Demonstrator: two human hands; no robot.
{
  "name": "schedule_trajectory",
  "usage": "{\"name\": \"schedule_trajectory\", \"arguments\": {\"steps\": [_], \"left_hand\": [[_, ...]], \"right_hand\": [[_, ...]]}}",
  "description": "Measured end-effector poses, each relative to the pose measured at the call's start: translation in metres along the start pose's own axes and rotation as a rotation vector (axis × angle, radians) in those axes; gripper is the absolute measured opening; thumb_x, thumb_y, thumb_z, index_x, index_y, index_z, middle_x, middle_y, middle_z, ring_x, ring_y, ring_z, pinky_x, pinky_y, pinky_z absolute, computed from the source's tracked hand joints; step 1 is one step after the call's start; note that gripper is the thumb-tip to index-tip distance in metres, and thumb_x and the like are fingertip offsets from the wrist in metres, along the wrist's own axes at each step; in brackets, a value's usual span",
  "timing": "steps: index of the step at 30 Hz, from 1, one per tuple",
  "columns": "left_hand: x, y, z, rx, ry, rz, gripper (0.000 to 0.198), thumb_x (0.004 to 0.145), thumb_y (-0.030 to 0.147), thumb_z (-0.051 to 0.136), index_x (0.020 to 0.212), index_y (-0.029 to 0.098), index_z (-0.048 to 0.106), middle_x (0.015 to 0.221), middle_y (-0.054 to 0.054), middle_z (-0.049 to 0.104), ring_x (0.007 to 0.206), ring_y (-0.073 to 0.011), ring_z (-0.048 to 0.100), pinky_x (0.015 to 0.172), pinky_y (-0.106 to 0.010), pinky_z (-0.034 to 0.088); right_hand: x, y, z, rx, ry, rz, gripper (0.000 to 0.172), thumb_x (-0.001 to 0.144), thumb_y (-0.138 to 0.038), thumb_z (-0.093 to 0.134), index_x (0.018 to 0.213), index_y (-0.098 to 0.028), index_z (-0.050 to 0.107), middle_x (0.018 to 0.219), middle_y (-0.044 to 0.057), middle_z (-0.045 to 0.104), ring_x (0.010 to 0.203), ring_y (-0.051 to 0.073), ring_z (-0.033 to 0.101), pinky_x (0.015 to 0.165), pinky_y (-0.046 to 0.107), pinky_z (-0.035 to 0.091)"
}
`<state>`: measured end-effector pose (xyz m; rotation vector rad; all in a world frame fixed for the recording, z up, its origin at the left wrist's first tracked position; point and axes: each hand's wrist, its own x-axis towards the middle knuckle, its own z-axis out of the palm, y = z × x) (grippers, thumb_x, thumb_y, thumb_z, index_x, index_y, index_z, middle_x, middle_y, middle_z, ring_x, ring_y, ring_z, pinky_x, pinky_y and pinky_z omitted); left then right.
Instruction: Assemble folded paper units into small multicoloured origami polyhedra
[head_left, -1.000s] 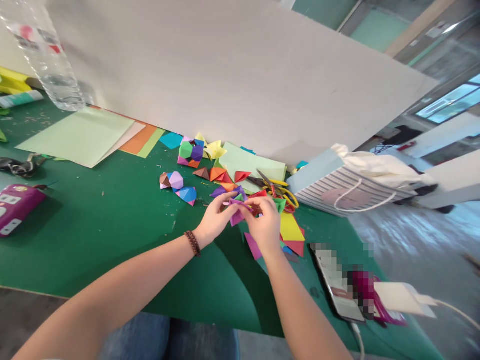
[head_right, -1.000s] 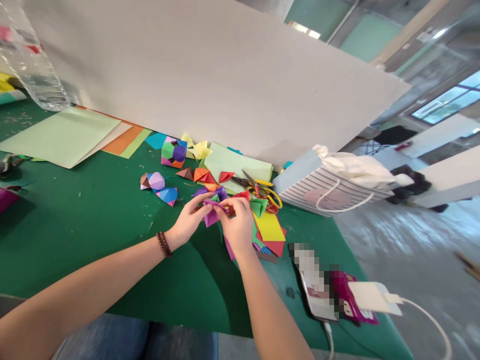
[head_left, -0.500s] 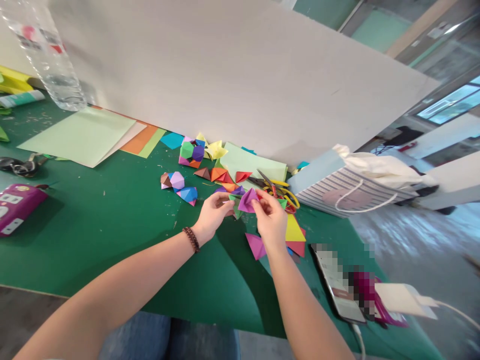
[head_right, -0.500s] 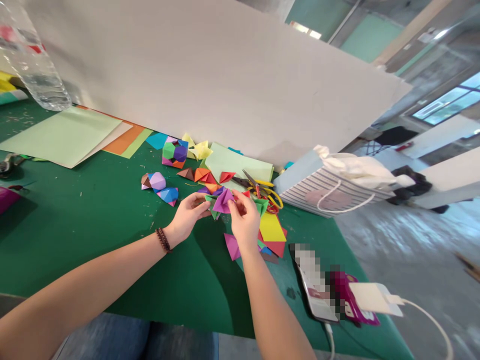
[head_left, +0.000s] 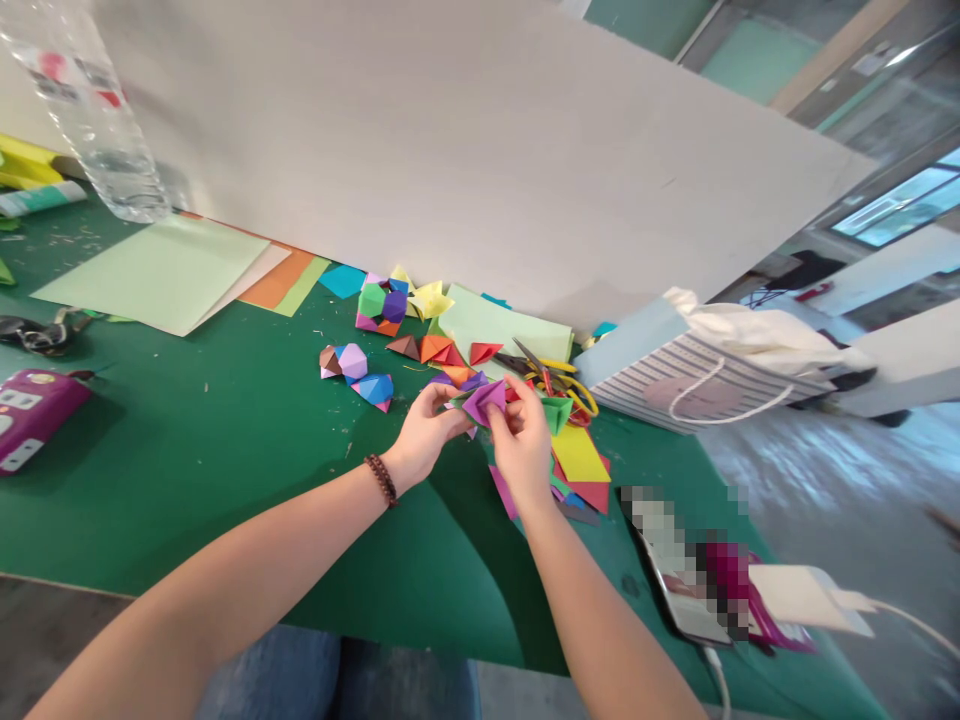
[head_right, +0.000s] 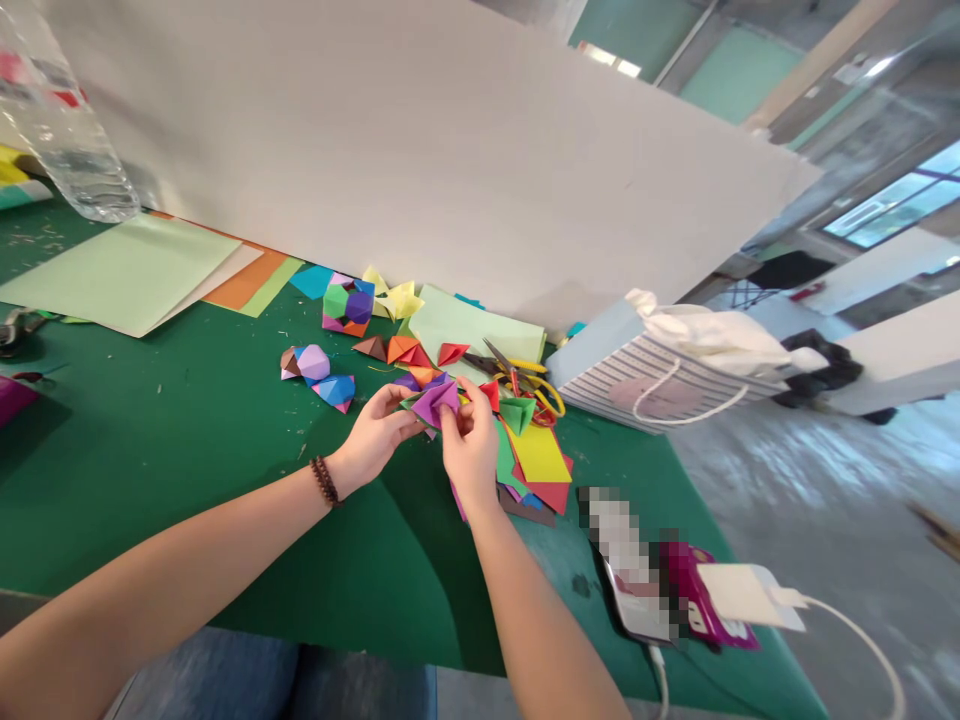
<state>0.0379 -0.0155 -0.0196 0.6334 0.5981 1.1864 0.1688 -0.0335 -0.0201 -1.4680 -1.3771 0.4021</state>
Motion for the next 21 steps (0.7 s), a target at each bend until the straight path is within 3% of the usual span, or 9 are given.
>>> {"name": "schedule_trajectory", "arguments": {"steps": [5,12,16,21], "left_hand": [[-0.002,0.001,0.002,0.048,-0.041,-0.008,0.042,0.065,0.003,0.058,0.105,0.016,0.063,0.107,-0.006,0.063,0.080,-0.0122,0.063,0.078,-0.030,0.053],[0.002,-0.002,-0.004,0.207,-0.087,-0.004,0.050,0.071,0.010,0.061,0.121,0.012,0.061,0.076,-0.002,0.066,0.069,-0.0119,0.061,0.079,-0.031,0.051],[0.002,0.000,-0.004,0.262,-0.098,0.055,0.047,0.071,0.011,0.061,0.118,0.016,0.063,0.077,-0.001,0.065,0.068,-0.0114,0.059,0.075,-0.029,0.051],[0.002,0.002,-0.003,0.168,-0.122,-0.036,0.037,0.073,0.012,0.056,0.108,0.016,0.069,0.077,-0.001,0.064,0.072,-0.0120,0.058,0.080,-0.030,0.050]], "right_hand": [[-0.002,-0.006,-0.001,-0.048,0.025,-0.084,0.040,0.085,-0.032,0.056,0.123,-0.019,0.053,0.067,-0.002,0.051,0.059,0.015,0.052,0.055,0.028,0.045],[0.001,-0.001,-0.005,-0.088,0.115,-0.191,0.029,0.084,-0.030,0.059,0.111,-0.020,0.054,0.077,0.001,0.059,0.065,0.016,0.057,0.062,0.030,0.049],[0.008,0.003,-0.014,-0.223,0.035,-0.329,0.030,0.088,-0.033,0.054,0.116,-0.021,0.059,0.083,0.004,0.060,0.070,0.017,0.057,0.069,0.034,0.051],[0.016,0.006,-0.026,-0.276,-0.093,-0.390,0.031,0.090,-0.033,0.053,0.119,-0.024,0.062,0.082,0.003,0.059,0.071,0.018,0.056,0.071,0.035,0.052]]}}
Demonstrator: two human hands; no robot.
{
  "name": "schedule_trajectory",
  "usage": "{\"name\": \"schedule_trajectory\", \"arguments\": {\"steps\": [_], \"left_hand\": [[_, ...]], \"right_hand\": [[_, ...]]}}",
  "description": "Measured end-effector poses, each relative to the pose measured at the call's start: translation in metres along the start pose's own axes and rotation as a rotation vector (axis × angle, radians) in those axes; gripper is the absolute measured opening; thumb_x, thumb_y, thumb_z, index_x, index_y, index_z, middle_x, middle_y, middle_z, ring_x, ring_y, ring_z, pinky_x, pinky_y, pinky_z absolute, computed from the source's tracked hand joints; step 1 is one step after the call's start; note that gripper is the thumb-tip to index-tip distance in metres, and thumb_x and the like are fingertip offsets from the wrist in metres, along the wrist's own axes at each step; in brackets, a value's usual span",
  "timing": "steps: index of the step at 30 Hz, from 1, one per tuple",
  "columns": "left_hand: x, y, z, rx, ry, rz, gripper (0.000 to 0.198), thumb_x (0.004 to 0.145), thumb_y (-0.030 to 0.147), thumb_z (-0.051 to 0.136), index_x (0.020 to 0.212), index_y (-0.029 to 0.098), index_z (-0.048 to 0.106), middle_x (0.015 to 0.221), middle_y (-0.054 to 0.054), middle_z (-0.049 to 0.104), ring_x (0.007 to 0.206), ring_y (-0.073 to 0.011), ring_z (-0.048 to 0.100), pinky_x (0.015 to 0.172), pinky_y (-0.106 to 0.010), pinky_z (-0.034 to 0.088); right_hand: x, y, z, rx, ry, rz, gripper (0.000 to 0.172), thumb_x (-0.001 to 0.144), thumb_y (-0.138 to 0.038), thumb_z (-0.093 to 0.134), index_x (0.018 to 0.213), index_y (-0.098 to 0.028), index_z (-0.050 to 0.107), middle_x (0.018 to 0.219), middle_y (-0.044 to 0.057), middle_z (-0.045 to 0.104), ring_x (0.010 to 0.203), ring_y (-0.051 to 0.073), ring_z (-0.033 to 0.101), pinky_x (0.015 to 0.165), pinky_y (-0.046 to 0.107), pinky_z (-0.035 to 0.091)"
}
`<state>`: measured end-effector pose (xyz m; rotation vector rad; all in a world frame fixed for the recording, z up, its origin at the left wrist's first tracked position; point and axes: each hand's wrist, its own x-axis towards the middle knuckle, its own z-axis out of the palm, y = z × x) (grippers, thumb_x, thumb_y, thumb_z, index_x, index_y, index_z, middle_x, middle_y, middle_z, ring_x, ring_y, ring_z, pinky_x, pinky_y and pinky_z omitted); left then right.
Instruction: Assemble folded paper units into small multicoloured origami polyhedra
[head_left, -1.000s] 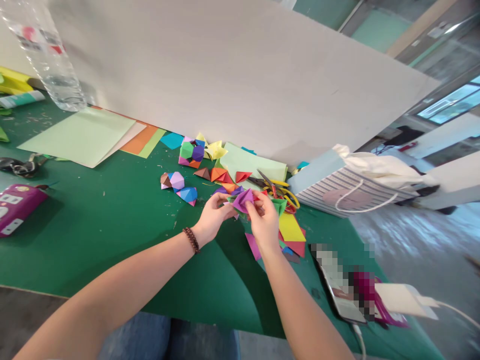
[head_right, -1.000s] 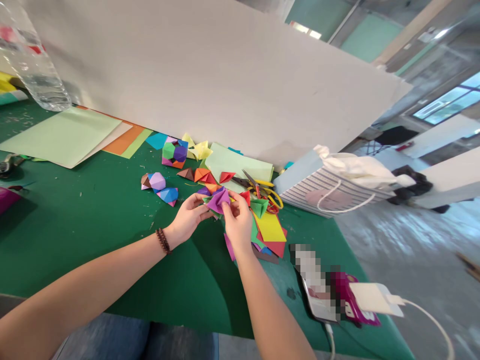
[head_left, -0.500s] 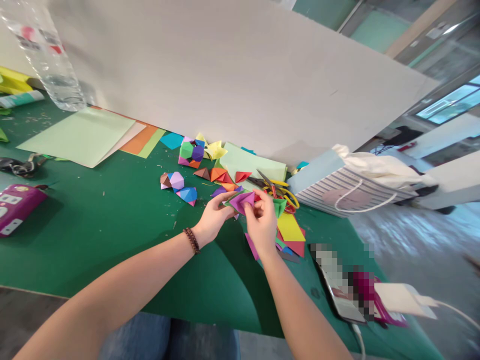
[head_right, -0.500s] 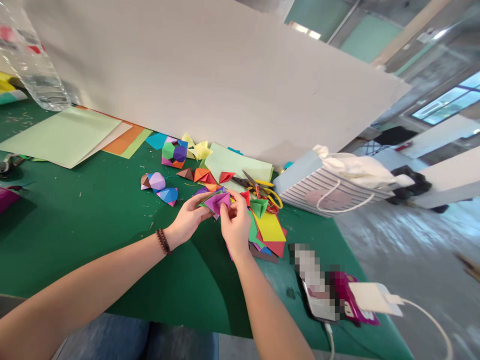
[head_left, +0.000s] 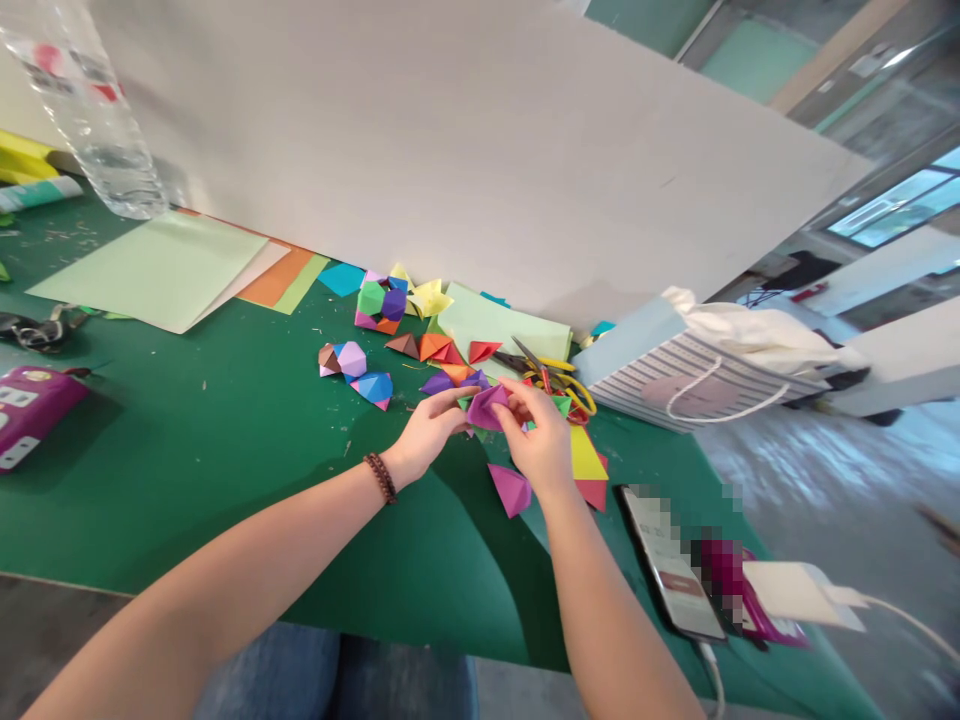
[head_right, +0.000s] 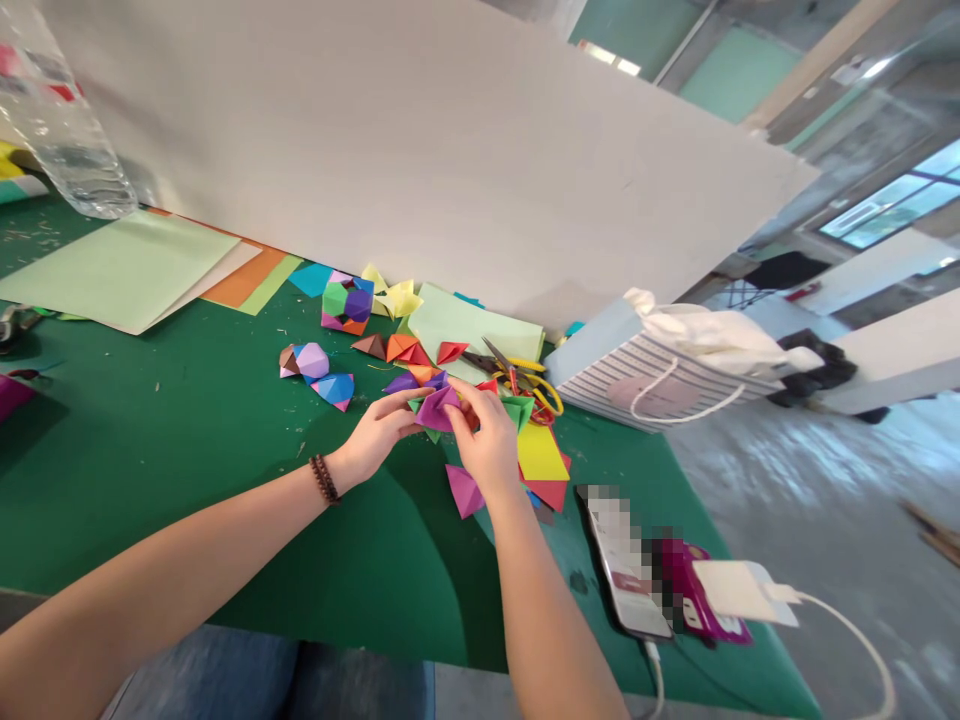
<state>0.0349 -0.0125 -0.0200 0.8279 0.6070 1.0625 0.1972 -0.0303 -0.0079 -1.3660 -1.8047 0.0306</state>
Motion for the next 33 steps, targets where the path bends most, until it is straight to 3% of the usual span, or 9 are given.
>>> {"name": "schedule_trajectory", "arguments": {"steps": [3,7,11,20,25,29,33], "left_hand": [[0.001,0.000,-0.001,0.002,-0.011,-0.007,0.033,0.078,0.018,0.056,0.108,0.015,0.069,0.085,-0.004,0.066,0.080,-0.0140,0.059,0.083,-0.031,0.048],[0.001,-0.003,-0.002,0.217,-0.009,0.065,0.042,0.073,0.018,0.064,0.115,0.016,0.065,0.065,0.004,0.050,0.064,-0.0110,0.049,0.069,-0.027,0.046],[0.001,-0.006,-0.004,0.356,-0.018,0.104,0.050,0.069,0.008,0.056,0.118,0.016,0.061,0.063,0.005,0.041,0.059,-0.0098,0.042,0.059,-0.024,0.042],[-0.001,-0.004,-0.002,0.507,0.063,0.174,0.051,0.064,0.000,0.052,0.111,0.016,0.063,0.067,0.003,0.052,0.056,-0.0097,0.042,0.051,-0.022,0.037],[0.000,-0.007,-0.003,0.465,0.054,0.182,0.041,0.066,0.001,0.053,0.102,0.016,0.066,0.091,-0.003,0.066,0.060,-0.0085,0.049,0.057,-0.022,0.045],[0.002,-0.008,-0.005,0.454,0.021,0.185,0.036,0.068,0.002,0.052,0.099,0.015,0.067,0.088,-0.004,0.067,0.072,-0.0131,0.059,0.070,-0.026,0.051],[-0.001,-0.002,-0.002,0.523,0.031,0.194,0.039,0.065,-0.001,0.054,0.099,0.015,0.066,0.086,-0.002,0.066,0.074,-0.0136,0.058,0.071,-0.026,0.051]], "right_hand": [[0.000,-0.001,-0.001,-0.009,-0.064,-0.030,0.032,0.090,-0.031,0.054,0.121,-0.025,0.062,0.081,0.002,0.056,0.070,0.017,0.055,0.070,0.034,0.052],[-0.002,-0.003,0.003,-0.086,-0.056,-0.057,0.032,0.090,-0.028,0.054,0.121,-0.027,0.064,0.090,0.005,0.053,0.078,0.018,0.058,0.073,0.035,0.053],[-0.003,-0.005,0.005,-0.122,-0.060,-0.097,0.033,0.090,-0.026,0.053,0.121,-0.028,0.063,0.099,0.007,0.055,0.091,0.021,0.058,0.082,0.038,0.052],[-0.003,-0.015,0.006,-0.179,-0.078,-0.105,0.024,0.088,-0.026,0.057,0.110,-0.021,0.065,0.082,0.006,0.064,0.084,0.024,0.056,0.081,0.041,0.049],[-0.005,-0.022,0.007,-0.176,-0.044,-0.136,0.014,0.090,-0.029,0.056,0.093,-0.022,0.067,0.085,0.007,0.068,0.086,0.023,0.058,0.081,0.040,0.050],[-0.006,-0.026,0.007,-0.198,-0.055,-0.178,0.017,0.091,-0.027,0.054,0.096,-0.023,0.070,0.088,0.007,0.068,0.088,0.023,0.059,0.082,0.039,0.050],[-0.006,-0.024,0.005,-0.238,-0.056,-0.199,0.020,0.092,-0.028,0.054,0.101,-0.023,0.071,0.087,0.007,0.068,0.088,0.023,0.059,0.082,0.038,0.050]]}}
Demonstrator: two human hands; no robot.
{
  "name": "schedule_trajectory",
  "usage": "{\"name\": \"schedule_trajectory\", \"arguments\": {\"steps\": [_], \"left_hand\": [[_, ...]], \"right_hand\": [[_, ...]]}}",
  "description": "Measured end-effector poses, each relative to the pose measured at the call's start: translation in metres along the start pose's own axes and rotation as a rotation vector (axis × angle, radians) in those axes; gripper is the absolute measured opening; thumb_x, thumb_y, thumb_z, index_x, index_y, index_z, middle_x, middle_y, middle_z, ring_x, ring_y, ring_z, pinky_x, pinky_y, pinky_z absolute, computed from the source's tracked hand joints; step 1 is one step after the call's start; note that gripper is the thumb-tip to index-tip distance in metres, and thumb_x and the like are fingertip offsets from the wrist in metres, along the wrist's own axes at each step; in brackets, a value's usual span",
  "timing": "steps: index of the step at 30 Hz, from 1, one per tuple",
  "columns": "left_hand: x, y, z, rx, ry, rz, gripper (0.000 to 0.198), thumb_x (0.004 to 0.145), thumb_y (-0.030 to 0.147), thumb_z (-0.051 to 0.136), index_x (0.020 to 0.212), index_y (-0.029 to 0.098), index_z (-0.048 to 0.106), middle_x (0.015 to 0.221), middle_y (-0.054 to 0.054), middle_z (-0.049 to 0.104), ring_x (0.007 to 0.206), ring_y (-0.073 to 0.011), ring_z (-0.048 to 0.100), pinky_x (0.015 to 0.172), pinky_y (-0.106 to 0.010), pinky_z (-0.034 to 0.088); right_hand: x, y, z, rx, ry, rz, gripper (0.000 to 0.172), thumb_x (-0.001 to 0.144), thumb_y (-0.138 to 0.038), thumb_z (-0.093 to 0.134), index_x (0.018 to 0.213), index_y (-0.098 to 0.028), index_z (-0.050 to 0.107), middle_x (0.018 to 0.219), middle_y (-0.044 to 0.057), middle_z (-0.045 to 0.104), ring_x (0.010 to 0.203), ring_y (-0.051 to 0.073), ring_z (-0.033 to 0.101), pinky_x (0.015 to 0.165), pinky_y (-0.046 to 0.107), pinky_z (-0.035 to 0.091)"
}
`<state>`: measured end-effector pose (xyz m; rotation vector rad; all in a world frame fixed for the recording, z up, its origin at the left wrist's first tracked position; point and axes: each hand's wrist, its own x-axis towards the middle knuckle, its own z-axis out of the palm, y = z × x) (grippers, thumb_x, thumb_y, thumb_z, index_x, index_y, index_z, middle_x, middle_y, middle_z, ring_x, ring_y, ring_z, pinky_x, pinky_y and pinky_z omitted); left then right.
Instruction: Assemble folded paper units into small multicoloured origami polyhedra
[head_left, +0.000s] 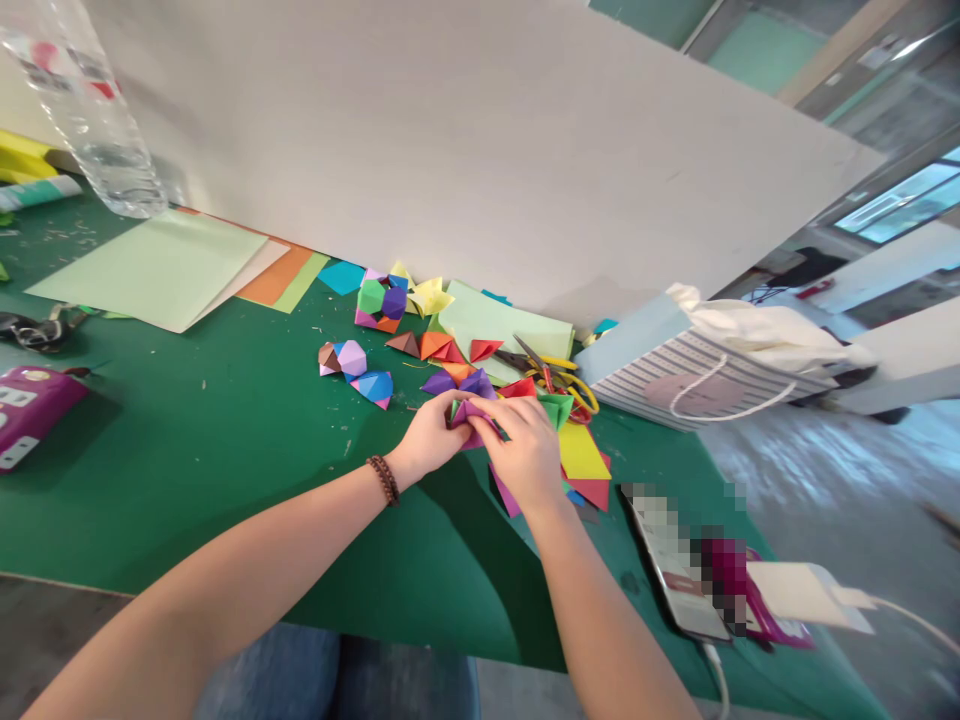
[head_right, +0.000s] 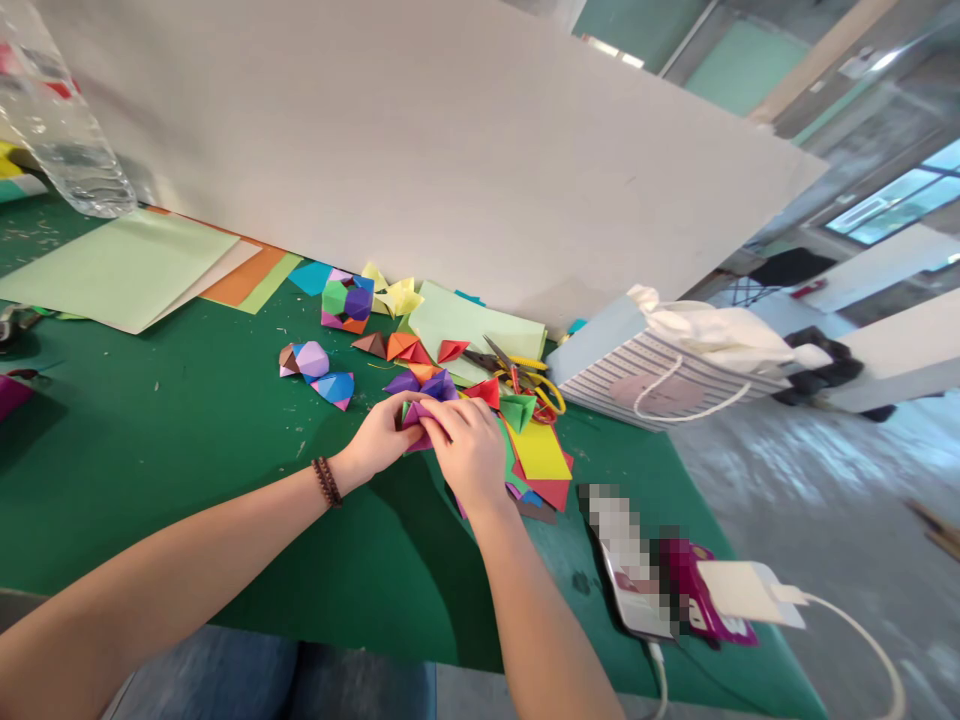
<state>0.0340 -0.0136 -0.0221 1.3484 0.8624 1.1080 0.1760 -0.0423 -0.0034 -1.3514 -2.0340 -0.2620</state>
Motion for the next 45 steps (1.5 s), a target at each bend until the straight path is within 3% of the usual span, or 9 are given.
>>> {"name": "schedule_trajectory", "arguments": {"steps": [6,11,18,26,30,34,38,41,45], "left_hand": [[-0.003,0.003,0.004,-0.291,-0.035,-0.124,0.016,0.067,0.005,0.064,0.079,0.014,0.058,0.072,0.003,0.057,0.070,-0.0113,0.058,0.071,-0.027,0.053],[-0.001,-0.006,0.003,-0.349,-0.024,-0.166,0.029,0.069,0.015,0.072,0.094,0.015,0.059,0.070,0.004,0.057,0.065,-0.0102,0.059,0.073,-0.030,0.054],[0.000,-0.007,0.004,-0.410,-0.046,-0.143,0.025,0.069,0.015,0.071,0.088,0.014,0.055,0.092,-0.002,0.060,0.071,-0.0108,0.063,0.078,-0.037,0.056],[-0.002,-0.008,0.005,-0.272,0.000,-0.063,0.018,0.072,0.004,0.057,0.085,0.015,0.053,0.093,-0.002,0.057,0.083,-0.0115,0.060,0.074,-0.027,0.055],[0.000,-0.011,0.004,-0.135,0.018,0.015,0.018,0.074,0.002,0.051,0.086,0.015,0.054,0.092,-0.004,0.061,0.084,-0.0138,0.061,0.071,-0.026,0.055],[0.002,-0.010,0.001,0.088,0.094,0.081,0.016,0.075,0.002,0.053,0.082,0.014,0.060,0.086,-0.003,0.066,0.083,-0.0136,0.063,0.076,-0.026,0.053],[0.001,-0.006,-0.002,0.197,0.174,0.045,0.013,0.077,0.005,0.057,0.079,0.014,0.066,0.083,-0.004,0.070,0.078,-0.0137,0.064,0.074,-0.026,0.052],[0.001,-0.006,-0.002,0.193,0.191,0.022,0.011,0.079,0.009,0.059,0.081,0.015,0.069,0.083,-0.004,0.071,0.073,-0.0134,0.064,0.068,-0.025,0.052],[0.001,-0.007,-0.002,0.192,0.176,0.024,0.012,0.080,0.012,0.060,0.085,0.016,0.071,0.086,-0.005,0.073,0.075,-0.0147,0.066,0.068,-0.024,0.053]], "right_hand": [[-0.001,0.004,0.001,0.071,0.005,0.102,0.021,0.090,-0.031,0.055,0.103,-0.023,0.070,0.086,0.006,0.069,0.083,0.022,0.061,0.080,0.038,0.051],[0.000,0.005,0.002,0.127,0.048,0.234,0.017,0.087,-0.033,0.057,0.093,-0.021,0.066,0.087,0.006,0.070,0.077,0.021,0.062,0.073,0.037,0.051],[0.001,0.007,0.002,0.177,-0.012,0.273,0.011,0.085,-0.029,0.058,0.090,-0.021,0.064,0.091,0.007,0.065,0.080,0.020,0.062,0.072,0.035,0.051],[0.000,0.007,0.006,0.230,-0.034,0.326,0.018,0.084,-0.029,0.060,0.099,-0.020,0.066,0.097,0.007,0.063,0.072,0.017,0.061,0.071,0.034,0.052],[-0.002,0.007,0.007,0.208,-0.053,0.285,0.015,0.084,-0.034,0.061,0.090,-0.020,0.065,0.085,0.005,0.067,0.069,0.018,0.060,0.067,0.032,0.049],[-0.002,0.007,0.008,0.254,-0.070,0.381,0.019,0.080,-0.039,0.064,0.081,-0.020,0.063,0.074,0.003,0.067,0.061,0.017,0.059,0.062,0.030,0.047],[0.000,0.005,0.009,0.334,-0.116,0.502,0.024,0.077,-0.044,0.065,0.081,-0.021,0.062,0.067,0.002,0.066,0.059,0.018,0.061,0.058,0.028,0.047],[0.001,0.002,0.009,0.318,-0.149,0.505,0.026,0.079,-0.045,0.062,0.087,-0.020,0.064,0.066,0.002,0.066,0.059,0.018,0.060,0.057,0.028,0.046],[0.000,0.003,0.007,0.276,-0.184,0.509,0.028,0.080,-0.048,0.060,0.082,-0.020,0.065,0.059,0.001,0.062,0.055,0.016,0.058,0.054,0.026,0.042]]}}
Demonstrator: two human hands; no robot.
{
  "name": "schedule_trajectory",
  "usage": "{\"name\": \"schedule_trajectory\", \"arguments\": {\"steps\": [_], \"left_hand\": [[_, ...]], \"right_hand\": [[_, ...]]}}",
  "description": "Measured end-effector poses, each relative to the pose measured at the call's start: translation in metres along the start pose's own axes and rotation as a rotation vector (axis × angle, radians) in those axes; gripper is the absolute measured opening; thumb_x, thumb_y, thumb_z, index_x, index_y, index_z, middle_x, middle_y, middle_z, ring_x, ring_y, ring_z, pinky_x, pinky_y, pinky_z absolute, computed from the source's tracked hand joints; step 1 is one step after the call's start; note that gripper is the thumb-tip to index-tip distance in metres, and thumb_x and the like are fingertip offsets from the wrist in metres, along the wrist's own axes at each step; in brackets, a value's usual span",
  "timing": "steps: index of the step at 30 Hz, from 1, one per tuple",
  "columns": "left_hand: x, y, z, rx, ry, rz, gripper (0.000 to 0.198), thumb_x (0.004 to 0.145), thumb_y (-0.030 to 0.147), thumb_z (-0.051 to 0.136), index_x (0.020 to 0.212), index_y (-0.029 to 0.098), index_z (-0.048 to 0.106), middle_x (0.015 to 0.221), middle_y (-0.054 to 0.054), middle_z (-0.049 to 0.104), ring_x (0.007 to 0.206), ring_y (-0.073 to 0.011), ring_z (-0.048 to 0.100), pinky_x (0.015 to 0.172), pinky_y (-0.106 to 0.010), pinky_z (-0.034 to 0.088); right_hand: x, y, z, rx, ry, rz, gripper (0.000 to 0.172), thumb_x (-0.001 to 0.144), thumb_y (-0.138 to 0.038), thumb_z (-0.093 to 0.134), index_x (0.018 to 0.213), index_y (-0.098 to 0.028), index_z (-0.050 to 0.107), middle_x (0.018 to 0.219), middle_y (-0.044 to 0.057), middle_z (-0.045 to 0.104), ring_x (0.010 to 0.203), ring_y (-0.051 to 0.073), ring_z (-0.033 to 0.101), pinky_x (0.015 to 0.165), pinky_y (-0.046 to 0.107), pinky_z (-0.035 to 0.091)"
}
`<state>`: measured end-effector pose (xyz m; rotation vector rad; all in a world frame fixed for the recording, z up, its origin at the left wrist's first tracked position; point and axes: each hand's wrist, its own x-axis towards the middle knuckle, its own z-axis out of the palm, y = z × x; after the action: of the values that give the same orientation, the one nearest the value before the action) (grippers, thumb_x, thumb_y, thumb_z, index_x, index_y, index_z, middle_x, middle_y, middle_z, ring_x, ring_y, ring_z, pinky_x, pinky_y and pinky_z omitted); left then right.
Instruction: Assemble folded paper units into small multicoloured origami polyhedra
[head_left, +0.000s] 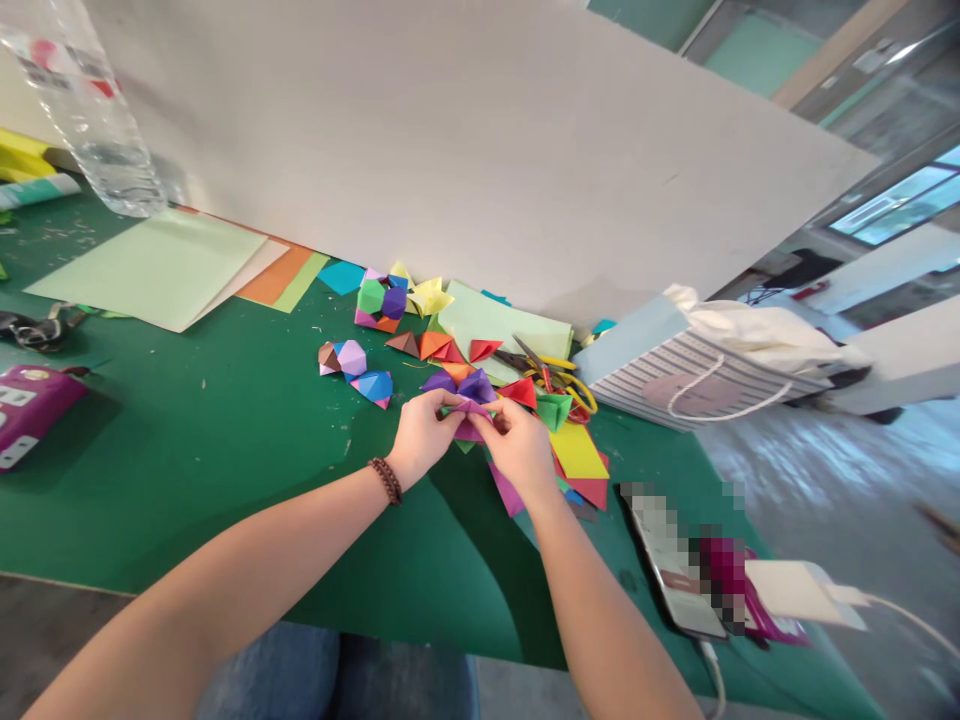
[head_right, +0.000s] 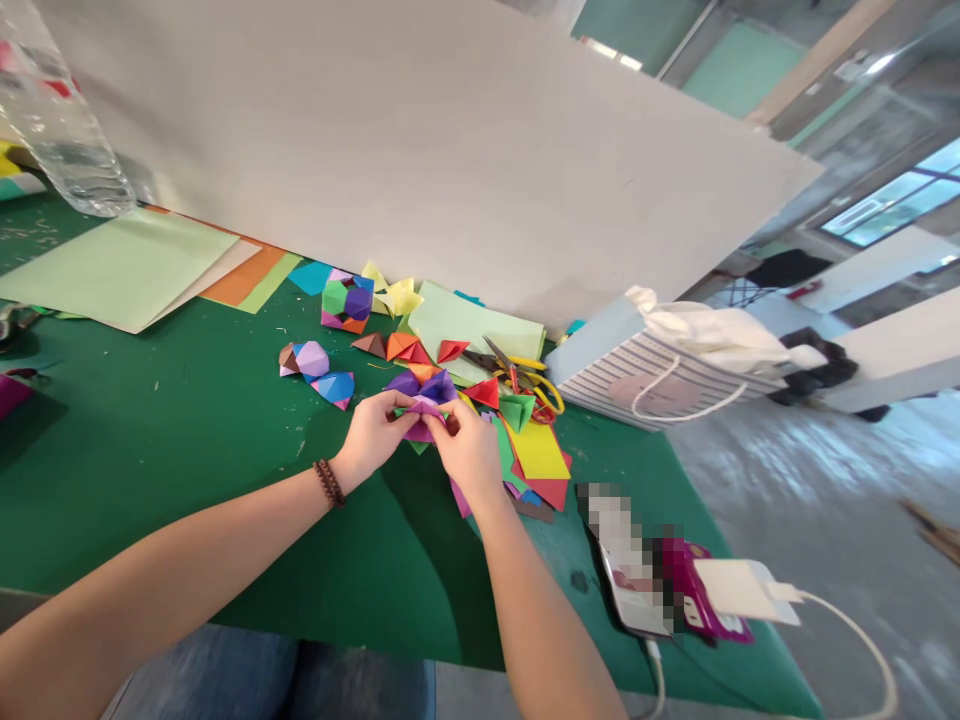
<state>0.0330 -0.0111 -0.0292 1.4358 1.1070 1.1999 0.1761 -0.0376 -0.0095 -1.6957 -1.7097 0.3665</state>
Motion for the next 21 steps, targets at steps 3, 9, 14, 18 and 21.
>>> {"name": "schedule_trajectory", "arguments": {"steps": [3,9,14,18,21], "left_hand": [[0.000,0.003,0.000,-0.019,-0.041,0.008,0.017,0.082,0.014,0.059,0.094,0.014,0.070,0.097,-0.007,0.073,0.082,-0.0163,0.068,0.073,-0.025,0.054],[-0.001,0.006,0.000,0.017,-0.122,-0.003,0.035,0.091,0.015,0.044,0.122,0.013,0.061,0.117,-0.010,0.069,0.100,-0.0190,0.067,0.085,-0.028,0.053],[-0.001,0.002,-0.001,0.128,-0.081,0.051,0.036,0.092,0.017,0.041,0.121,0.016,0.062,0.113,-0.009,0.071,0.095,-0.0198,0.068,0.085,-0.031,0.053],[-0.002,0.000,0.000,0.047,-0.091,0.049,0.038,0.089,0.018,0.047,0.126,0.016,0.056,0.113,-0.010,0.070,0.093,-0.0190,0.068,0.083,-0.031,0.054],[-0.001,0.002,-0.002,-0.085,-0.109,-0.017,0.033,0.091,0.027,0.045,0.120,0.016,0.056,0.111,-0.010,0.069,0.096,-0.0178,0.067,0.081,-0.028,0.055]], "right_hand": [[0.002,0.005,-0.003,0.020,-0.004,0.036,0.028,0.079,-0.048,0.062,0.082,-0.021,0.065,0.060,0.000,0.063,0.057,0.017,0.060,0.055,0.026,0.043],[0.010,0.016,-0.006,0.098,-0.055,0.161,0.028,0.076,-0.048,0.063,0.080,-0.021,0.063,0.060,0.000,0.063,0.054,0.018,0.060,0.056,0.028,0.046],[0.006,0.012,-0.002,-0.002,-0.017,0.089,0.025,0.078,-0.047,0.061,0.081,-0.022,0.061,0.057,-0.002,0.060,0.054,0.017,0.057,0.056,0.028,0.042],[0.006,0.012,-0.003,-0.026,-0.005,0.066,0.025,0.080,-0.046,0.060,0.081,-0.022,0.061,0.054,-0.004,0.054,0.051,0.015,0.051,0.055,0.027,0.039],[0.009,0.014,-0.008,0.002,0.043,0.047,0.025,0.082,-0.046,0.058,0.084,-0.021,0.061,0.056,-0.004,0.052,0.052,0.015,0.049,0.054,0.026,0.037]]}}
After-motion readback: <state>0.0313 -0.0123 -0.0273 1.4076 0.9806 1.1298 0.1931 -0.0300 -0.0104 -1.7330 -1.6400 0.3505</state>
